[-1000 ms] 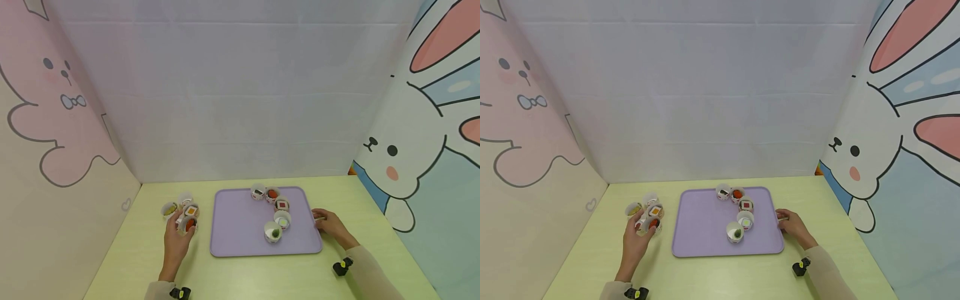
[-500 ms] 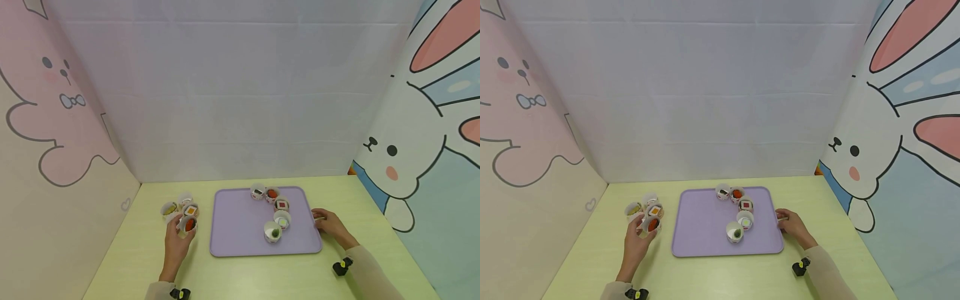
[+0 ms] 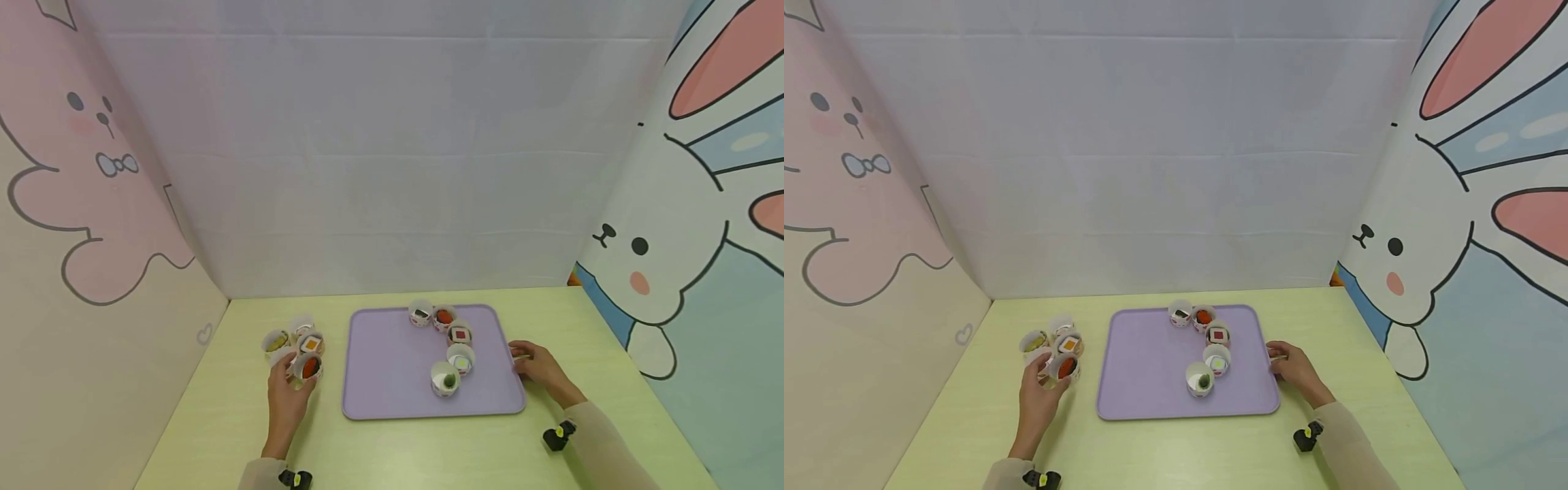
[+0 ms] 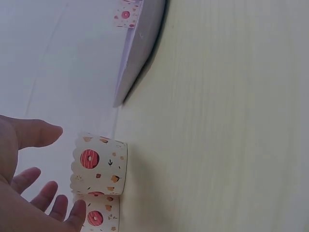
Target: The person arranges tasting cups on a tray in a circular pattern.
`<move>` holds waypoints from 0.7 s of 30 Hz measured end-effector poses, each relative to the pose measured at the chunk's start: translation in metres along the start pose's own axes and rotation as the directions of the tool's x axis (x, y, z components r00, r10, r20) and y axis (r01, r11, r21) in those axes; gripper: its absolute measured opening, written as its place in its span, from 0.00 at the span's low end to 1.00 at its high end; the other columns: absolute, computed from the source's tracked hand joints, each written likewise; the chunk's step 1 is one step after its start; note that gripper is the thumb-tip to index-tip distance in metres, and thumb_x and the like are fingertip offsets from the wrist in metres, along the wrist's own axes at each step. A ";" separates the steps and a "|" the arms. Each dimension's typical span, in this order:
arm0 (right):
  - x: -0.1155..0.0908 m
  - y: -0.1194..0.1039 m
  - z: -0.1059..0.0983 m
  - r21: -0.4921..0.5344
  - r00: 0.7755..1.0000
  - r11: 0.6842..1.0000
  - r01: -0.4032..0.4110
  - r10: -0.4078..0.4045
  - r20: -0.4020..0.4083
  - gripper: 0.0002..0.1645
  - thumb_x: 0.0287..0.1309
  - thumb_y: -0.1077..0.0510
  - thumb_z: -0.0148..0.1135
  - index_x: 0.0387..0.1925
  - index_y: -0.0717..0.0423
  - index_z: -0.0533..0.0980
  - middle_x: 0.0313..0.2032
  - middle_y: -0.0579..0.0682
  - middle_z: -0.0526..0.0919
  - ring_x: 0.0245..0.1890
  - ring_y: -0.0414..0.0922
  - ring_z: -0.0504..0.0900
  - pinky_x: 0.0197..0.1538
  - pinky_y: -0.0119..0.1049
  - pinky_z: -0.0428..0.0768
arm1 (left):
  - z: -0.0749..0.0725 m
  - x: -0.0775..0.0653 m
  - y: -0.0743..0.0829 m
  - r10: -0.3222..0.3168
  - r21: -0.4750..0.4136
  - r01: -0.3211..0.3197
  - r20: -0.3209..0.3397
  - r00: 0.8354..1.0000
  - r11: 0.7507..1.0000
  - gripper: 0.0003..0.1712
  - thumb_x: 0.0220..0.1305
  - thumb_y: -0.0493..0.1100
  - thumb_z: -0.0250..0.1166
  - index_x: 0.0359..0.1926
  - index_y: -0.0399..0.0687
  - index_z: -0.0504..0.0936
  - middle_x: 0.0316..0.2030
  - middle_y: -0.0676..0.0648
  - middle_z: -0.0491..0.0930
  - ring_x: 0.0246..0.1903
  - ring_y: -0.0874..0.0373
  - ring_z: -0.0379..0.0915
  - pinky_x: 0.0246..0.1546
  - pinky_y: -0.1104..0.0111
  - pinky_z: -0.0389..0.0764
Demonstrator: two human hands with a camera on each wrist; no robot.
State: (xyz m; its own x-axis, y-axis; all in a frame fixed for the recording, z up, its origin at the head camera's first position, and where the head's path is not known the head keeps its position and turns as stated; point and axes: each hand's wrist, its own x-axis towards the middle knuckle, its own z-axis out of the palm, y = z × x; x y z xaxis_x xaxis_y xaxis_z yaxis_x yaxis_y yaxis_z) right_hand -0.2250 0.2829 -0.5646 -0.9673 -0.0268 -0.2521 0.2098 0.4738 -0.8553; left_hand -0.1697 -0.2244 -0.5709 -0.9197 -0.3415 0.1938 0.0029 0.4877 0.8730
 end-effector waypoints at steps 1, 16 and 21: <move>0.000 0.000 0.000 0.000 1.000 1.000 0.002 -0.002 0.001 0.35 0.54 0.71 0.58 0.66 0.70 0.65 0.57 0.70 0.73 0.46 0.51 0.80 0.41 0.37 0.83 | 0.000 0.000 0.000 -0.005 -0.003 0.005 -0.001 1.000 1.000 0.37 0.55 0.32 0.69 0.66 0.36 0.66 0.61 0.32 0.67 0.59 0.37 0.65 0.59 0.45 0.70; 0.001 0.003 0.000 0.002 1.000 1.000 0.005 -0.005 0.008 0.35 0.55 0.70 0.58 0.66 0.70 0.65 0.57 0.69 0.73 0.46 0.50 0.80 0.41 0.37 0.82 | 0.000 0.003 -0.002 -0.051 -0.017 0.051 0.036 0.998 0.999 0.44 0.55 0.32 0.69 0.70 0.36 0.59 0.65 0.30 0.63 0.62 0.35 0.64 0.62 0.45 0.70; 0.001 0.003 -0.001 0.012 1.000 1.000 0.007 -0.007 0.009 0.35 0.55 0.70 0.59 0.66 0.70 0.65 0.57 0.70 0.73 0.46 0.50 0.81 0.41 0.37 0.83 | 0.001 -0.001 -0.002 -0.017 -0.014 0.017 -0.020 1.000 1.000 0.40 0.54 0.31 0.69 0.68 0.36 0.63 0.60 0.31 0.66 0.57 0.38 0.67 0.59 0.47 0.73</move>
State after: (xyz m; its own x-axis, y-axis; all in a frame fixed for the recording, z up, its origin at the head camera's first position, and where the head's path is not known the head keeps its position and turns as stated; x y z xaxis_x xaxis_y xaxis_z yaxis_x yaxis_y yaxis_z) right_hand -0.2258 0.2851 -0.5673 -0.9675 -0.0383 -0.2498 0.2043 0.4631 -0.8624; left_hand -0.1693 -0.2243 -0.5738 -0.9116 -0.3657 0.1880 -0.0069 0.4706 0.8823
